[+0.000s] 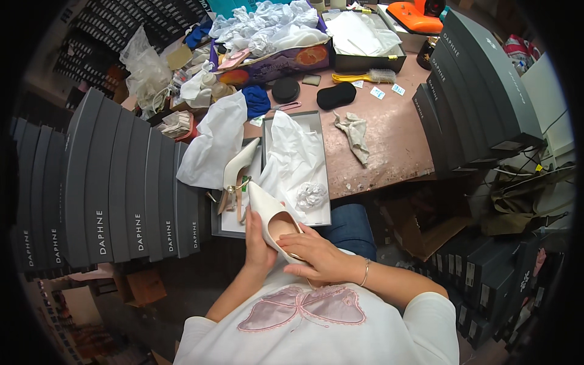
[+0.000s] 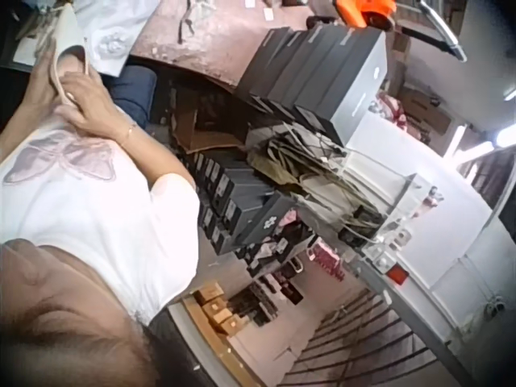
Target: Packaging finished shoes into branded boxes, including wiping them clean with a sponge and wrapping them in tissue paper.
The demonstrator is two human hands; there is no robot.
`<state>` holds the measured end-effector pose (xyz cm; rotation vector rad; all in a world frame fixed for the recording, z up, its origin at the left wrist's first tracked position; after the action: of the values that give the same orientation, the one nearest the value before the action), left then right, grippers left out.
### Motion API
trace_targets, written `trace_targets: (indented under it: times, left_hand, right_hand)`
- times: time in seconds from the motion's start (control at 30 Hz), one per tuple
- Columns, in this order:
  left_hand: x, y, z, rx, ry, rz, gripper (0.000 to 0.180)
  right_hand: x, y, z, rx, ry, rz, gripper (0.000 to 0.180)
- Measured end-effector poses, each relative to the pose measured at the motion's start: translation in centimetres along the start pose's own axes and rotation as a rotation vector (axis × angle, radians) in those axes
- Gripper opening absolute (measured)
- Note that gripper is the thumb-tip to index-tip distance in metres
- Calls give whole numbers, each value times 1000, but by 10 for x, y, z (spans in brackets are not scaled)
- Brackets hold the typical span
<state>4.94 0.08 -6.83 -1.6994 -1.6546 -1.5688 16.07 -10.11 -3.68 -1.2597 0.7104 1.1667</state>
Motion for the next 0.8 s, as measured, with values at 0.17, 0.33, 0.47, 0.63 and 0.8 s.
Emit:
trace_targets:
  times: [0.17, 0.33, 0.47, 0.63, 0.8]
  left_hand:
    - [-34, -30, -26, 20, -244, -285, 45]
    - [3, -36, 4, -144, -377, -382, 54]
    - [11, -43, -7, -263, -413, -384, 57]
    - [9, -43, -12, -320, -406, -395, 60]
    - [15, -27, -10, -314, -350, -329, 73]
  right_hand:
    - [18, -50, 31, 256, 234, 61, 29]
    - [107, -54, 72, -242, 303, -899, 37]
    - [126, -40, 66, -270, 178, -893, 33]
    - [13, -75, 74, 265, 134, -65, 33]
    - [16, -24, 73, 118, -102, -552, 37]
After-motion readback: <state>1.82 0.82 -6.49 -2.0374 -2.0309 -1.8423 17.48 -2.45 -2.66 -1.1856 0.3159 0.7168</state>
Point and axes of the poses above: each hand's wrist, its own z-axis towards the middle knuckle, its own y-axis out of the palm, x = y × z, the point moved 3 cm from there along z, towards the middle knuckle, and after that the axes turned 2 degrees about z, right-handed, at the moved point
